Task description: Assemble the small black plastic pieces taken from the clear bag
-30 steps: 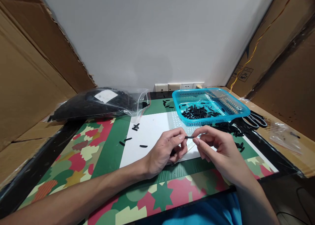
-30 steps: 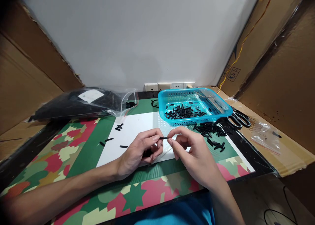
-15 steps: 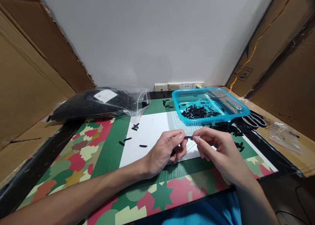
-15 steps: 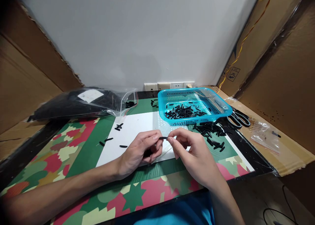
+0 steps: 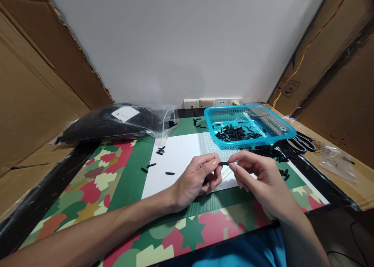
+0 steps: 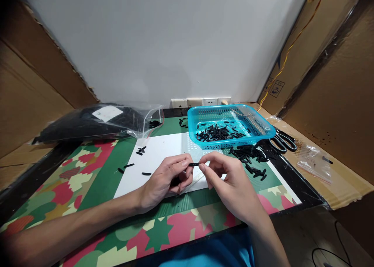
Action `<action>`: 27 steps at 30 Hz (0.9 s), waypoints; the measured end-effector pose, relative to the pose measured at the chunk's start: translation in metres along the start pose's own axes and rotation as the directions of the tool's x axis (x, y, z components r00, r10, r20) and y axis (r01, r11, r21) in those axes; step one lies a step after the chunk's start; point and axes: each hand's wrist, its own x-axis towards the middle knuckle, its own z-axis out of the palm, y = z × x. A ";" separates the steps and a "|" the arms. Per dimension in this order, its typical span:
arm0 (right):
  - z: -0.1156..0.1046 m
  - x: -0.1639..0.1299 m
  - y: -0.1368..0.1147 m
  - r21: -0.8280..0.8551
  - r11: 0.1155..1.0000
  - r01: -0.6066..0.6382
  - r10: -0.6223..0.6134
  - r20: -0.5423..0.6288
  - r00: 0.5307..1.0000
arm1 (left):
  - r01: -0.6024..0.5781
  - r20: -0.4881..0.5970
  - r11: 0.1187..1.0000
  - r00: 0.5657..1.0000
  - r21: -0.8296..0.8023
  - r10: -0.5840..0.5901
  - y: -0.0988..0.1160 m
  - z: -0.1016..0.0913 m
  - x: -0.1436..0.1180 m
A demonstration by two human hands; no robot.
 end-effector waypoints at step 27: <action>0.054 0.013 -0.006 -0.620 0.680 0.391 -0.344 0.201 0.917 | 0.087 -0.085 0.991 0.992 -0.102 -0.096 0.003 -0.001 0.001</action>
